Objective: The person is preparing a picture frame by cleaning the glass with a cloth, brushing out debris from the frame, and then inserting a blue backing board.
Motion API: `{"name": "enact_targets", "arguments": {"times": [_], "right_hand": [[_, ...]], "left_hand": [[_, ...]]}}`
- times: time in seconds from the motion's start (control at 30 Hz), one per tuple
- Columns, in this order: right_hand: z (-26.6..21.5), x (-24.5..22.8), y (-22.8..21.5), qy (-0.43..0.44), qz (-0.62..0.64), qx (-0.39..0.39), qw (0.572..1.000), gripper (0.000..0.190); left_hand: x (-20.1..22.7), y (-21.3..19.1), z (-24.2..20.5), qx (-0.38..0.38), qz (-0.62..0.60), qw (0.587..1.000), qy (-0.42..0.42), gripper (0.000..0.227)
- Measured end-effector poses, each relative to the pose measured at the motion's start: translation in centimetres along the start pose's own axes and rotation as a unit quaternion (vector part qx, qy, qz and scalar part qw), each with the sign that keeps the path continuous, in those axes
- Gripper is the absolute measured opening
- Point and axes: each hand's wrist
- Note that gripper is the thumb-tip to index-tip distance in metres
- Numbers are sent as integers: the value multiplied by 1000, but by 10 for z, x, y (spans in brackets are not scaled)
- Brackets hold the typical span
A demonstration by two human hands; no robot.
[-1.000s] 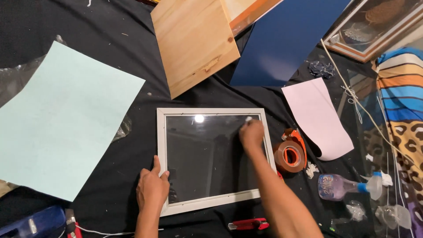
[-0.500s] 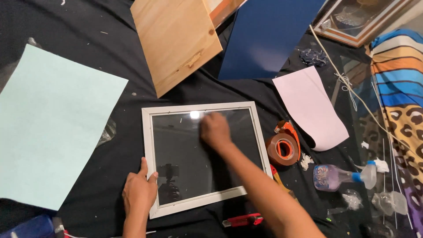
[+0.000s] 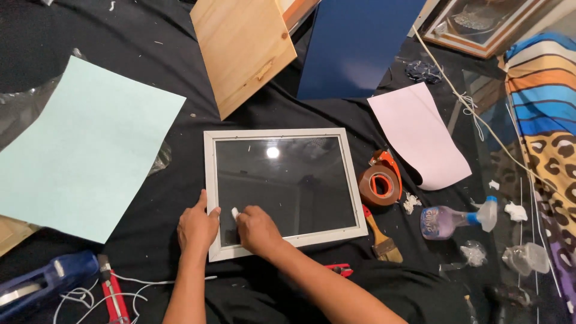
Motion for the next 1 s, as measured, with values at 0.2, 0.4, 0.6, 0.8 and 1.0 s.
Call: {"name": "enact_targets", "arguments": {"times": [0.2, 0.4, 0.6, 0.8, 1.0], "right_hand": [[-64, 6, -119, 52, 87, -99, 990, 13], [-157, 79, -194, 267, -53, -260, 927, 23], [-163, 102, -198, 389, -18, -124, 913, 46], [-139, 148, -190, 430, -2, -28, 903, 57], [-137, 189, -171, 482, -28, -29, 875, 68]], "left_hand": [[-29, 42, 29, 57, -63, 996, -24, 61], [-15, 14, -7, 42, -75, 996, -7, 70], [-28, 28, 10, -22, -215, 976, -2, 72], [9, -15, -41, -56, -376, 925, 8, 64], [7, -10, -32, -86, -467, 880, 0, 60]]}}
Point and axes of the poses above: each hand's wrist, its own z-axis towards the middle knuckle, its own y-axis out of the palm, x = y × z, and after that the axes turned 9 degrees about z, right-handed
